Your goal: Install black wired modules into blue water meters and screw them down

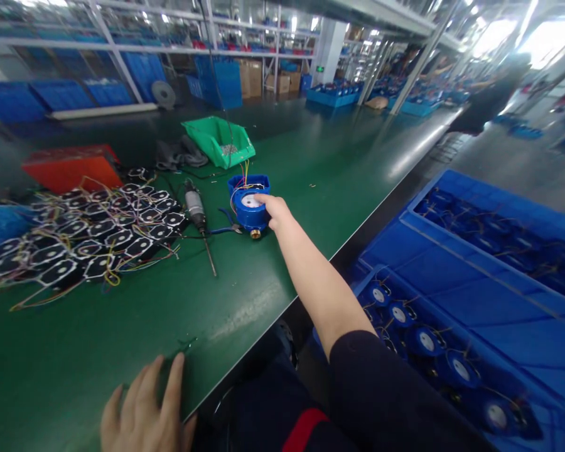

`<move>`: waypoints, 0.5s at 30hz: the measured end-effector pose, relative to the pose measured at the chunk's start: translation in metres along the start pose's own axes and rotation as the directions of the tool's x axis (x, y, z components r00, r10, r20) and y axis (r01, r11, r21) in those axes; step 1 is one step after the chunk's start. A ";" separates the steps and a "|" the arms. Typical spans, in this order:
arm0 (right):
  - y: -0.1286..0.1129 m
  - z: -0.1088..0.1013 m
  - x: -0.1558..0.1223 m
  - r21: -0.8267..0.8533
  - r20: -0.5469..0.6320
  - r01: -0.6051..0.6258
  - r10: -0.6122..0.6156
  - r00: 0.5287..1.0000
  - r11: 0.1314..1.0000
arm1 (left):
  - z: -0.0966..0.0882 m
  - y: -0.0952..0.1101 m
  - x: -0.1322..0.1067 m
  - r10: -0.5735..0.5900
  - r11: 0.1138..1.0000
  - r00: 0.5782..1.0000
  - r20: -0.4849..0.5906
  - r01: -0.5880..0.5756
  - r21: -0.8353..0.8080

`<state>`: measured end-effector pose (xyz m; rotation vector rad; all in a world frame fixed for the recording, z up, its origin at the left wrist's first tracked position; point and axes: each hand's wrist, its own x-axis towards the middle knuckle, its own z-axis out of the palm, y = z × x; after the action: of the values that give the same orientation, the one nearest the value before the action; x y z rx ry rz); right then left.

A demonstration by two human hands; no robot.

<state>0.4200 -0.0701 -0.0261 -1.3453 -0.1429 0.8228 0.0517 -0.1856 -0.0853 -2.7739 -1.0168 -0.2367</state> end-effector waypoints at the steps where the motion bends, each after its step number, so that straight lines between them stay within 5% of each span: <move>1: 0.001 0.002 0.003 0.010 -0.014 -0.016 0.016 1.000 1.000 | -0.001 0.000 0.000 0.000 1.000 1.000 -0.003 0.000 -0.013; 5: -0.005 -0.008 -0.003 0.097 -0.041 -0.032 0.036 0.998 0.995 | -0.006 0.002 0.001 -0.006 1.000 1.000 0.016 0.007 -0.020; 8: -0.019 -0.039 -0.029 0.215 -0.009 0.005 -0.003 1.000 0.977 | -0.009 0.006 0.001 -0.018 1.000 1.000 0.024 0.018 -0.002; 12: -0.034 -0.124 -0.087 0.352 -0.066 0.125 -0.109 0.992 0.928 | -0.009 0.010 -0.002 -0.075 0.997 0.997 0.030 0.075 -0.012; 15: -0.028 -0.207 -0.136 0.408 -0.290 0.304 -0.193 0.937 0.861 | -0.004 0.009 -0.006 -0.117 0.988 0.992 0.050 0.122 -0.095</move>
<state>0.4461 -0.3175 -0.0062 -0.9493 0.0620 0.4284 0.0527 -0.1966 -0.0832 -2.8198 -1.2163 -0.2484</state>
